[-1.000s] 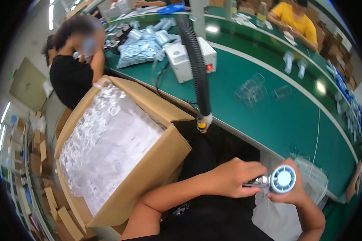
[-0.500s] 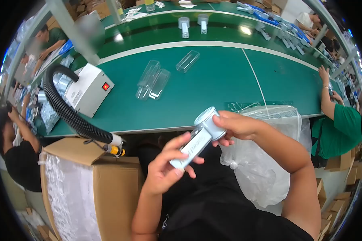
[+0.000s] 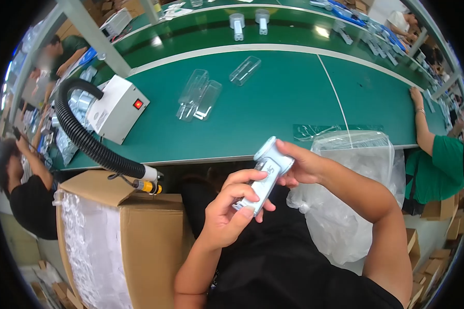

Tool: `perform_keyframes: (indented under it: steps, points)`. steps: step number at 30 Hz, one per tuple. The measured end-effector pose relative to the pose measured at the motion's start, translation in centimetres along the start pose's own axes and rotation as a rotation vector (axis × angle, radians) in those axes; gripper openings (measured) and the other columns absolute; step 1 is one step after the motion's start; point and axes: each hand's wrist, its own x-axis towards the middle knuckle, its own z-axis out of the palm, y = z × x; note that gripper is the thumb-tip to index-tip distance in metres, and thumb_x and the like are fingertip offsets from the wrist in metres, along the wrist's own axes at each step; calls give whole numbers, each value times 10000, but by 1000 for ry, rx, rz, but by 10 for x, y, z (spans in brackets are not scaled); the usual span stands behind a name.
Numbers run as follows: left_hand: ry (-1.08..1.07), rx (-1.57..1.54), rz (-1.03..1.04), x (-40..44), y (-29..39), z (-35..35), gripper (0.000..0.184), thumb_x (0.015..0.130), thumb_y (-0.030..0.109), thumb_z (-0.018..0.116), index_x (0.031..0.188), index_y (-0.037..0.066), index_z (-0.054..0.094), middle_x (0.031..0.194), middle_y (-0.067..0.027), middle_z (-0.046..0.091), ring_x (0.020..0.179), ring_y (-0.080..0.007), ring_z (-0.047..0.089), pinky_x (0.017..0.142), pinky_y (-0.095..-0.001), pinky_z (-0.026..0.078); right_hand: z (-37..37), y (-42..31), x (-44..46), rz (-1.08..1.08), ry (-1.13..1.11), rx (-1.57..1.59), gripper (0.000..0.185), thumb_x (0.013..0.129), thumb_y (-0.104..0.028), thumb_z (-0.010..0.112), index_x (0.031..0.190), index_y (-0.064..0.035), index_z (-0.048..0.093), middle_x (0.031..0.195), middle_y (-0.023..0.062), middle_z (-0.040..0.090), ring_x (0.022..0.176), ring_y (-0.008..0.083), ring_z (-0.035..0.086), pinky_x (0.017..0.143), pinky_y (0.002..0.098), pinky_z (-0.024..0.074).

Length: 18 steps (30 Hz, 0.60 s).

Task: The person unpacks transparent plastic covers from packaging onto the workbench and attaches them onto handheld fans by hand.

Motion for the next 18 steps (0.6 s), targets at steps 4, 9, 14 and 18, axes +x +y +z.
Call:
perform_keyframes:
  steps: [4,9,14,18]
  points:
    - [-64,-18,-14,0,1,2,288,967,117,520,1222,-16,512,1429,-231,365,956,-250,638,676,-284,525,-9,5,-2,-17,-82,77,654,929,-654,434,1180,-66,570,691,100,619,465,96,519,358,194,378]
    - [-134,-93,-65,-3,-1,6,456,986,197,535,1372,-17,421,1479,-228,290,998,-259,623,718,-291,523,-19,29,1,61,-141,186,788,865,-734,445,1274,-65,523,807,91,661,489,132,576,382,212,425]
    - [-140,117,18,0,4,15,276,953,106,575,1200,12,497,1377,-269,372,951,-362,660,703,-372,569,-1,11,-7,-239,-70,219,924,829,-642,612,1461,-52,287,1153,140,599,1023,239,634,794,370,567]
    - [-316,261,76,19,-5,15,433,775,-158,601,1179,-3,576,1417,-227,414,1137,-335,568,940,-366,483,18,-6,-14,-377,117,215,989,756,-543,756,1489,-98,262,1098,118,606,999,242,638,857,393,547]
